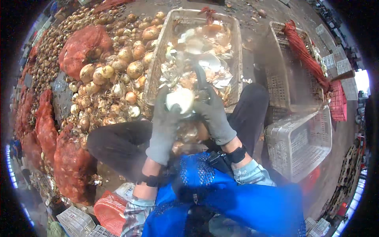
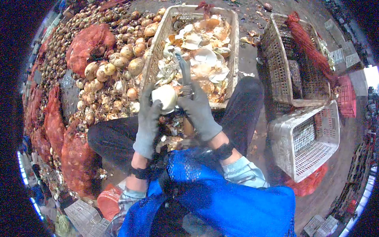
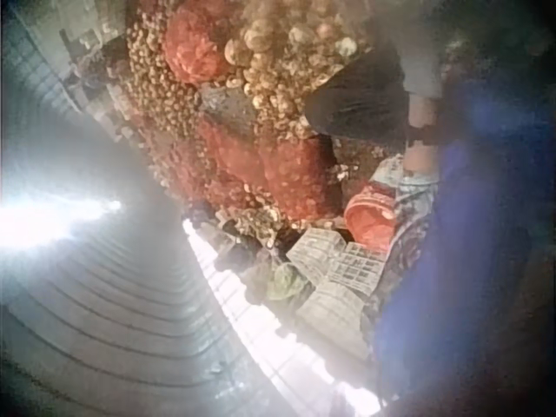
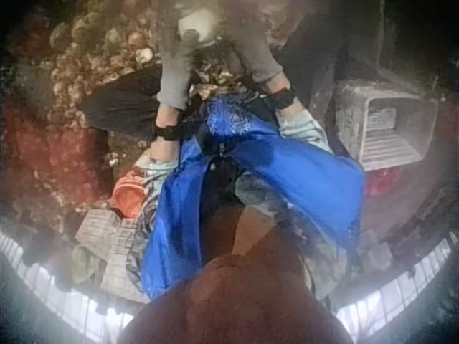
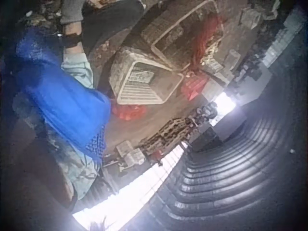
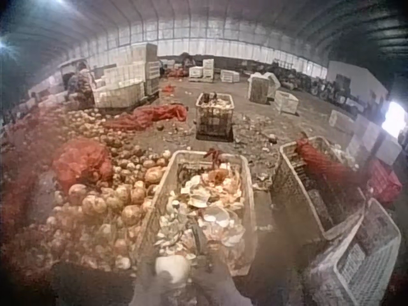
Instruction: The person peels onions using a curved knife while sitting in an agricultural warehouse, placing the peeled onions into a white crate and throwing the skins into a clear bin.
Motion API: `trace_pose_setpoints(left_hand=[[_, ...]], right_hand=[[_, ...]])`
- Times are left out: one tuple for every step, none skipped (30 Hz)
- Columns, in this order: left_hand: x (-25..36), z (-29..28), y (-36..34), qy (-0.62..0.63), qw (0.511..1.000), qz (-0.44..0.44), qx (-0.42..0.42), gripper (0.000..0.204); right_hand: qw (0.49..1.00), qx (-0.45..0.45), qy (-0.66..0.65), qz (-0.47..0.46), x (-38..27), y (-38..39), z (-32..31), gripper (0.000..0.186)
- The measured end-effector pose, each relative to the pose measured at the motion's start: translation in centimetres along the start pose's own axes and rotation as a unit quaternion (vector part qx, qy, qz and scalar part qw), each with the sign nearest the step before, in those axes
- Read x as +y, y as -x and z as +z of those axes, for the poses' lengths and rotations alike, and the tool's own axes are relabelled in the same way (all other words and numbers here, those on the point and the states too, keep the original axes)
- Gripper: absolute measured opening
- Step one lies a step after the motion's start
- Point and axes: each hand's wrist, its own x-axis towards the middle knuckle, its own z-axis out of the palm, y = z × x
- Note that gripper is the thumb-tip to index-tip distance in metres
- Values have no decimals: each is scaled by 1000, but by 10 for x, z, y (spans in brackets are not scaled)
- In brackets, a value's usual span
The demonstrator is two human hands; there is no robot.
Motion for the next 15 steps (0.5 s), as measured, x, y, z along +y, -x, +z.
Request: trace_pose_setpoints(left_hand=[[2,0,2,-1,1000,-1,-1,68],[4,0,5,-152,986,65,-25,70],[6,1,7,-298,945,130,-48,73],[9,3,8,-206,977,45,-35,76],[10,2,7,-208,977,45,-35,76],[10,1,6,-62,997,-22,-32,75],[10,0,3,87,992,-86,-29,74],[-1,-4,0,129,986,-98,-24,69],[-6,-5,3,128,987,-97,-24,69],[-7,-7,8,276,951,-138,-28,67],[-7,-8,13,416,892,-175,-31,65],[-7,-7,17,414,901,-126,-42,62],[-12,-11,20,413,901,-125,-40,62],[-21,-17,22,363,929,-41,-59,60],[-27,-22,25,308,947,42,-77,59]], right_hand=[[996,3,85,-23,0,-1,-2,51],[985,6,169,-45,0,-2,-4,52],[985,8,169,-45,-2,0,-5,52],[973,5,222,-57,-8,3,-2,51],[959,3,275,-70,-18,7,3,51],[959,0,282,-44,-29,14,12,49],[959,1,281,-45,-31,16,13,49],[950,0,305,-72,-32,16,13,49],[939,-1,329,-98,-33,17,13,48],[926,-4,354,-132,-37,20,13,47],[927,-8,351,-132,-41,21,13,47],[949,-8,297,-104,-44,21,12,47],[967,-8,243,-75,-47,23,10,46],[980,-6,179,-85,-48,24,9,46],[985,-8,163,-57,-55,26,6,43]])
